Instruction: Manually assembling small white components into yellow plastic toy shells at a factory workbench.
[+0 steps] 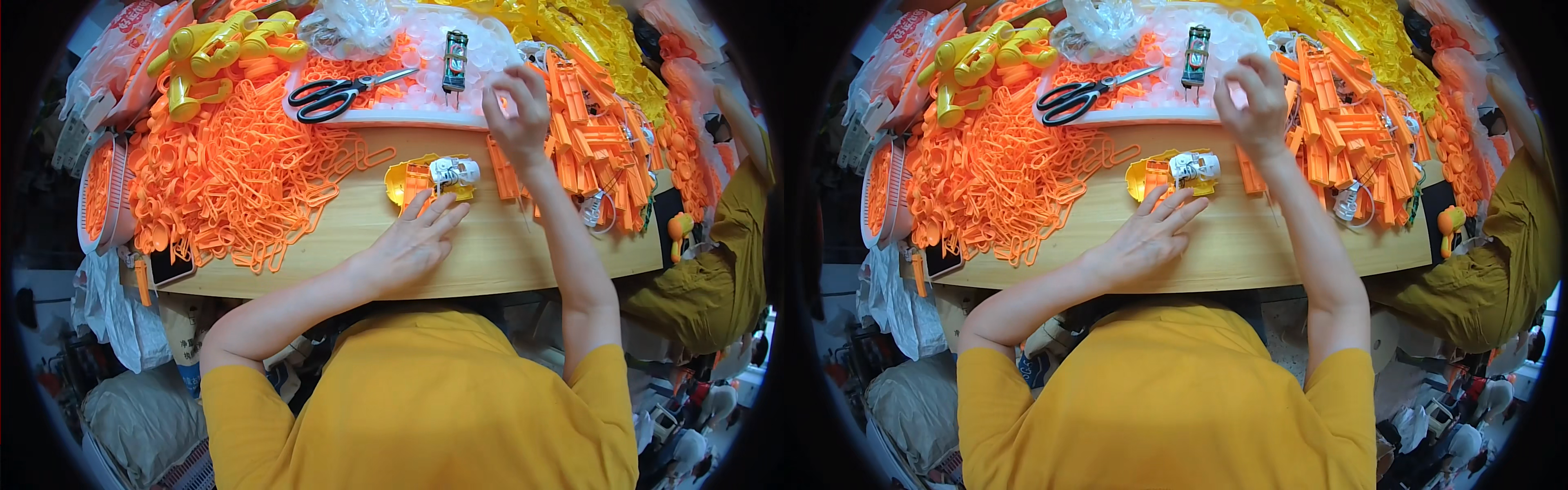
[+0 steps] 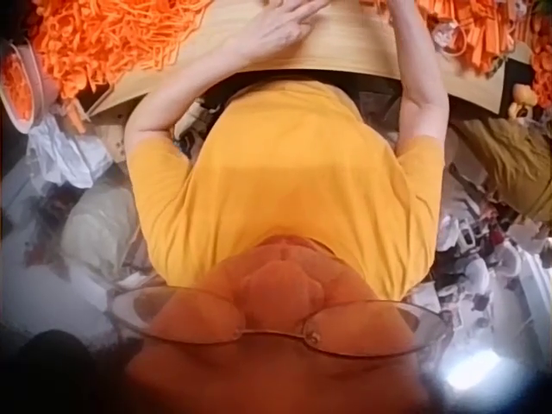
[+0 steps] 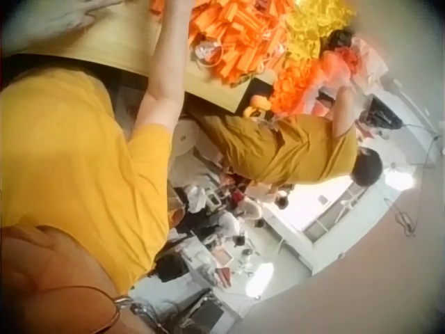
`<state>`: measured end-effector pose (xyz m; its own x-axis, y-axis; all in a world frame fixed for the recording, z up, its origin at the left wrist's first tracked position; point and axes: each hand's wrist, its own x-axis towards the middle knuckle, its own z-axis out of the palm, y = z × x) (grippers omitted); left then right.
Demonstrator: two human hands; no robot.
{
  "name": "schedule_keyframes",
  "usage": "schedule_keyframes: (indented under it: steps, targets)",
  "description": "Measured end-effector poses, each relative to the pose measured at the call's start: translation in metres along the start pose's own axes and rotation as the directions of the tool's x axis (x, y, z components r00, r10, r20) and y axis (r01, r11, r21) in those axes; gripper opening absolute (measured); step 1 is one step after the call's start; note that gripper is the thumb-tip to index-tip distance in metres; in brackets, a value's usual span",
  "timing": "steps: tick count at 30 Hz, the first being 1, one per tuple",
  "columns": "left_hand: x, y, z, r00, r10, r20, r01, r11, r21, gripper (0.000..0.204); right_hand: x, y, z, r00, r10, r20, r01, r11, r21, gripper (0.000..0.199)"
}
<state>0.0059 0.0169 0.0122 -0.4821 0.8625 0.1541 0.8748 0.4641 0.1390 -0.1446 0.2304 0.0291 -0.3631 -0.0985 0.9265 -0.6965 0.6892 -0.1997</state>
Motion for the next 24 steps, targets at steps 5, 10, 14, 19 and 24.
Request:
schedule_keyframes:
  steps: [5, 10, 14, 19, 24]
  targets:
    - [-0.008, -0.008, 0.007, 0.938, -0.12, -0.326, 0.003, 0.941, -0.337, 0.005, -0.052, -0.078, -0.045, 0.627, 0.669, 0.4, -0.737, 0.344, 0.581, 0.008]
    - [0.009, -0.006, 0.004, 0.804, -0.415, -0.426, -0.026, 0.691, -0.723, 0.013, -0.098, -0.098, -0.072, 0.256, 0.725, 0.64, -0.668, -0.346, 0.659, 0.016]
    - [0.02, -0.002, 0.01, 0.654, -0.729, -0.2, 0.078, 0.328, -0.942, 0.01, -0.107, -0.105, -0.074, 0.207, 0.678, 0.706, -0.592, -0.488, 0.642, 0.03]
    - [0.025, -0.001, 0.014, 0.645, -0.668, -0.372, 0.099, 0.556, -0.825, 0.011, -0.101, -0.115, -0.074, 0.179, 0.677, 0.714, -0.595, -0.504, 0.627, 0.035]
    - [0.022, -0.005, 0.013, 0.67, -0.618, -0.411, 0.106, 0.627, -0.772, 0.01, -0.102, -0.119, -0.075, 0.181, 0.654, 0.734, -0.601, -0.518, 0.609, 0.038]
